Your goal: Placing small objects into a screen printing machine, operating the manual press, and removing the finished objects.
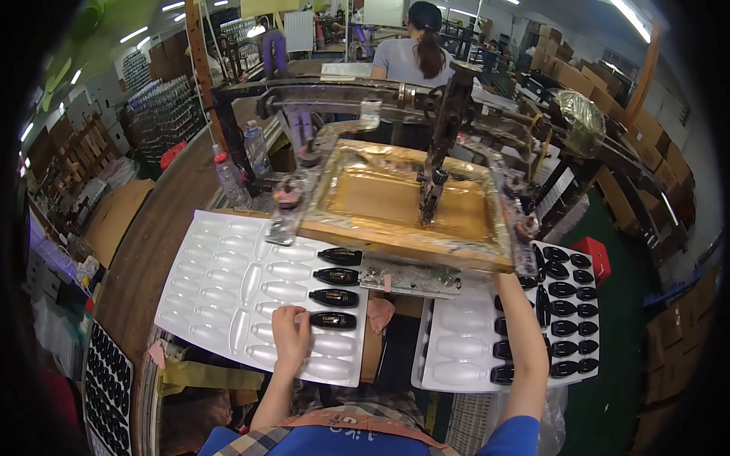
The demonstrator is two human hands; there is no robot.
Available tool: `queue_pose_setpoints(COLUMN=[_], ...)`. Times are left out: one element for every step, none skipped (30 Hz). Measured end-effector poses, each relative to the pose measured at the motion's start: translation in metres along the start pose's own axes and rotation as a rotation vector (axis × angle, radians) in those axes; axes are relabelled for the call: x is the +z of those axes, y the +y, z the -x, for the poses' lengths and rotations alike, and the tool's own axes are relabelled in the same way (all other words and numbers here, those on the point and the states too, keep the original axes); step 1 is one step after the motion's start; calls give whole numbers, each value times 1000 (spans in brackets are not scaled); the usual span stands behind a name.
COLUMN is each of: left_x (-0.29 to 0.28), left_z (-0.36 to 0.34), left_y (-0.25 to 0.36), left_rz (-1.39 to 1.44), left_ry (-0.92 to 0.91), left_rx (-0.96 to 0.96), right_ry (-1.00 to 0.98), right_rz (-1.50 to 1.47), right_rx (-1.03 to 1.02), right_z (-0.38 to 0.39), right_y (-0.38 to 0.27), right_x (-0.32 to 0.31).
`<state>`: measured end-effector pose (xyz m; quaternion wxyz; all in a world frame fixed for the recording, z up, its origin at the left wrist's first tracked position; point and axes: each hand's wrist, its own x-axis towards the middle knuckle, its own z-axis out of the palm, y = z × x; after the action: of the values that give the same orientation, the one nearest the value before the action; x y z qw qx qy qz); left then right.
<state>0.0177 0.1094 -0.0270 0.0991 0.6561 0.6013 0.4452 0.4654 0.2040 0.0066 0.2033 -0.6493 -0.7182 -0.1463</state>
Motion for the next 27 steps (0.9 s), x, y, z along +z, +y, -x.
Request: queue_pose_setpoints(left_x=[-1, -4, -5, -8, -8, -2, 2, 9, 20, 38, 65, 82, 77, 74, 75, 70, 63, 57, 49, 40, 30, 29, 21, 10, -3, -15, -23], left_z=[-7, -15, -27, -44, -65, -88, -105, -120, -133, -145, -160, -168, -168, -168, -168, -168, -168, -169, -169, -170, -170, -170, -170, -156, -133, -111, -90], left_y=[5, 12, 21, 37, 57, 76, 86, 86, 89, 93, 92, 92, 92, 87, 87, 86, 84, 81, 76, 71, 65, 62, 56, 48, 39, 29, 19], left_rz=[6, 75, 147, 180, 255, 335, 336, 336, 334, 337, 330, 318, 309, 378, 465, 543, 616, 686, 753, 819, 884, 958, 1021, 945, 863, 836, 810], left_ry=[4, 45, 82, 91, 115, 137, 86, -94, -250, -414, -339, -257, -251, -250, -258, -262, -263, -266, -264, -266, -266, -281, -284, -186, -90, -59, -31], left_rx=[9, 42, 76, 119, 224, 331, 367, 356, 326, 298, 479, 658, 656, 589, 533, 477, 417, 354, 288, 224, 157, 88, 14, -35, -88, -145, -201], right_ry=[-12, -28, -44, -64, -83, -100, -97, -42, 13, 31, 33, 43, 49, -53, -50, -145, -244, -245, -256, -262, -264, -292, -324, -279, -291, -374, -455], right_rz=[-32, -71, -107, -143, -174, -200, -203, -373, -540, -657, -647, -683, -733, -869, -859, -913, -970, -973, -808, -644, -650, -657, -673, -667, -675, -690, -704], right_rx=[5, 11, 19, 27, 39, 55, 52, 119, 188, 157, 164, 122, 68, 228, 236, 227, 211, 211, 142, 77, 76, 89, 92, 71, 79, 85, 92], right_z=[-6, -8, -9, -8, -5, -1, -2, -3, -3, 0, 5, 9, 8, 2, 1, 0, -2, -7, -13, -16, -16, -14, -13, -11, -9, -8, -7], right_y=[2, 3, 6, 8, 11, 17, 7, -17, -40, -54, -61, -66, -79, -110, -117, -121, -128, -138, -152, -162, -170, -171, -173, -173, -171, -168, -162], right_x=[-3, -3, -4, -6, -10, -14, -23, -43, -62, -76, -83, -87, -93, -116, -117, -119, -121, -121, -121, -119, -114, -106, -100, -101, -108, -120, -126])
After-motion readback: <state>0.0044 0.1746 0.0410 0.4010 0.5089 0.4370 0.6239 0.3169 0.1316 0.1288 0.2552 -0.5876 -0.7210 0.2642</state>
